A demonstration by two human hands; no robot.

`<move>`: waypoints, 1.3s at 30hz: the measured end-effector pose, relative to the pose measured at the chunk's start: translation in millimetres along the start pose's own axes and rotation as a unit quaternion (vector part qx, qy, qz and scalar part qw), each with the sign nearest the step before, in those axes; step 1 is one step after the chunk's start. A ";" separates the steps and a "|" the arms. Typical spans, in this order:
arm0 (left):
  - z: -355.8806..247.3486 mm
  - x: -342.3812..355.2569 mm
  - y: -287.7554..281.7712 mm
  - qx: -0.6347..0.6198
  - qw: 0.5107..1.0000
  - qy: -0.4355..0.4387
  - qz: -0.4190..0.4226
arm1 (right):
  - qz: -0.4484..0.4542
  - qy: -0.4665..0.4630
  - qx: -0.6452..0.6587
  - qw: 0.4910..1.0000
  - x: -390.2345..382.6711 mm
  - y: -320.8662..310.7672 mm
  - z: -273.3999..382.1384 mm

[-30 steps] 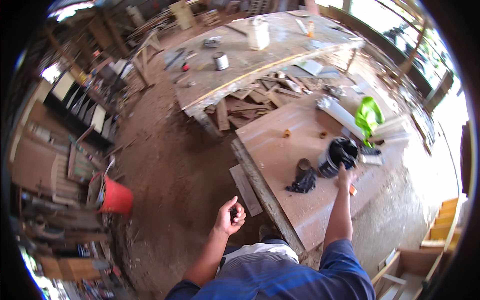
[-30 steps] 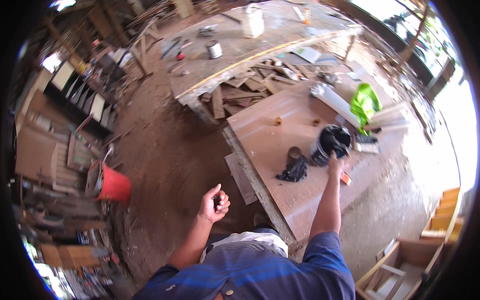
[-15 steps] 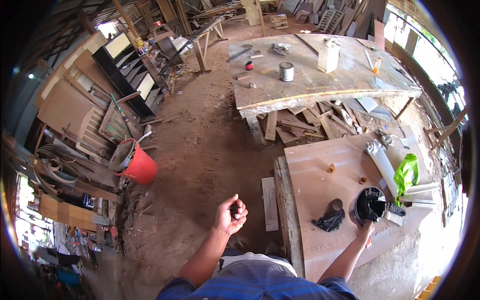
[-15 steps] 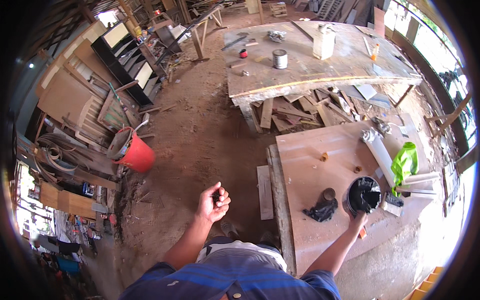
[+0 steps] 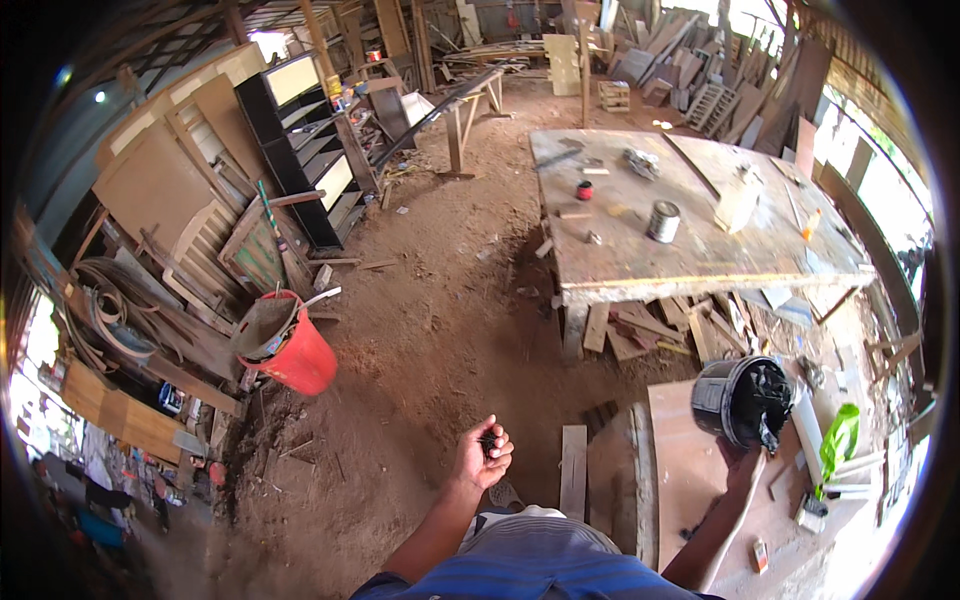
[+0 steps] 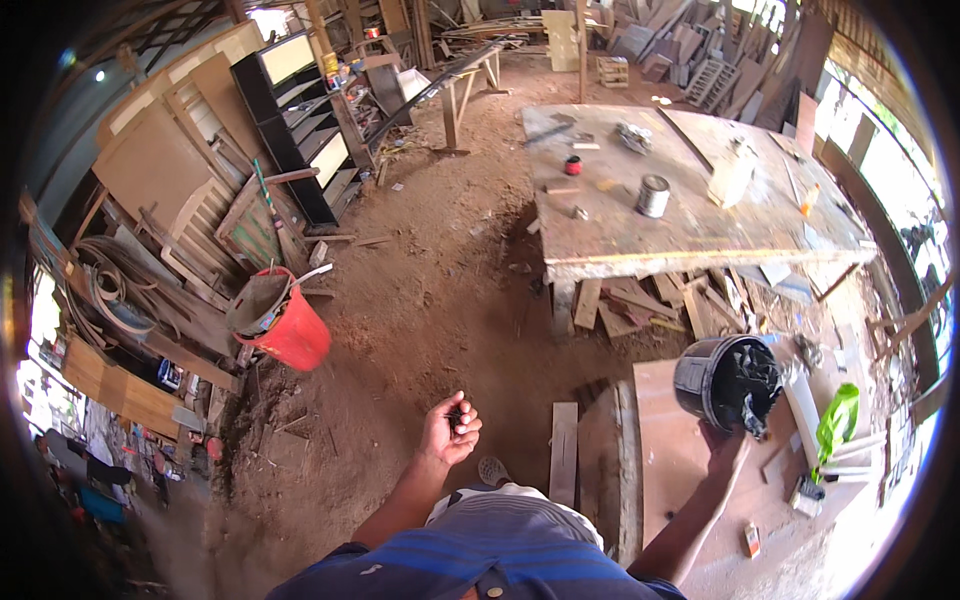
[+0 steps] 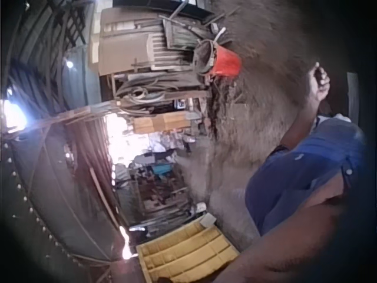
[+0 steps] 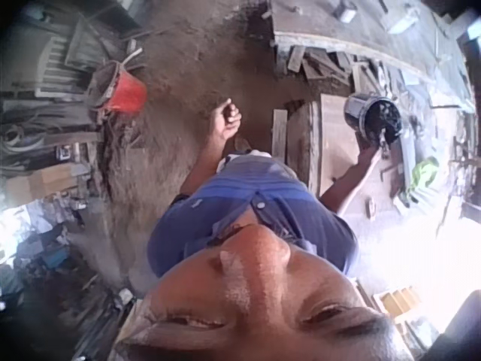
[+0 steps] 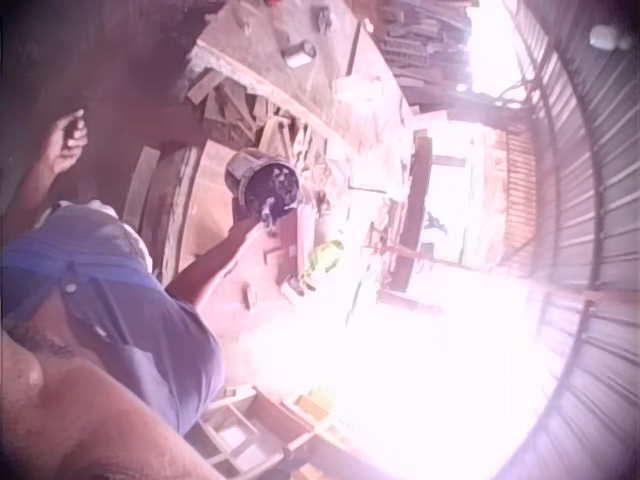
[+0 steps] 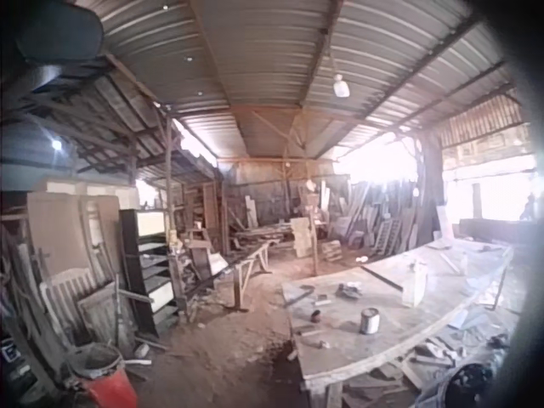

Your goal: The person gathers small hardware by hand, collects a black plastic bag, and then prepares painting supplies at a workstation by handling a paint can and a plastic water bottle.

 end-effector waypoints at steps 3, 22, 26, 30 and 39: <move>-59.4 17.9 7.8 -0.004 0.999 0.030 -0.013 | 0.064 0.034 -0.035 0.997 7.2 115.2 -21.6; -405.2 40.1 -0.6 -0.142 0.916 0.363 -0.095 | 0.498 0.182 -0.283 0.799 38.0 762.6 -269.5; -452.8 46.8 28.1 -0.157 0.880 0.448 -0.017 | 0.582 0.225 -0.281 0.730 25.6 881.3 -284.2; -510.7 48.1 30.3 -0.184 0.834 0.520 0.008 | 0.615 0.243 -0.297 0.689 4.9 992.8 -309.9; -687.0 72.1 32.6 -0.188 0.810 0.555 -0.030 | 0.683 0.229 -0.292 0.629 -40.6 1180.9 -394.1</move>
Point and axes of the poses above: each hand's wrist, its own x-axis towards the middle knuckle, its own y-axis out of the palm, z = x × y, the point moved 9 cm from there along x, towards the middle knuckle, and after that the axes turned 10 degrees about -x, right-handed, at the moved point
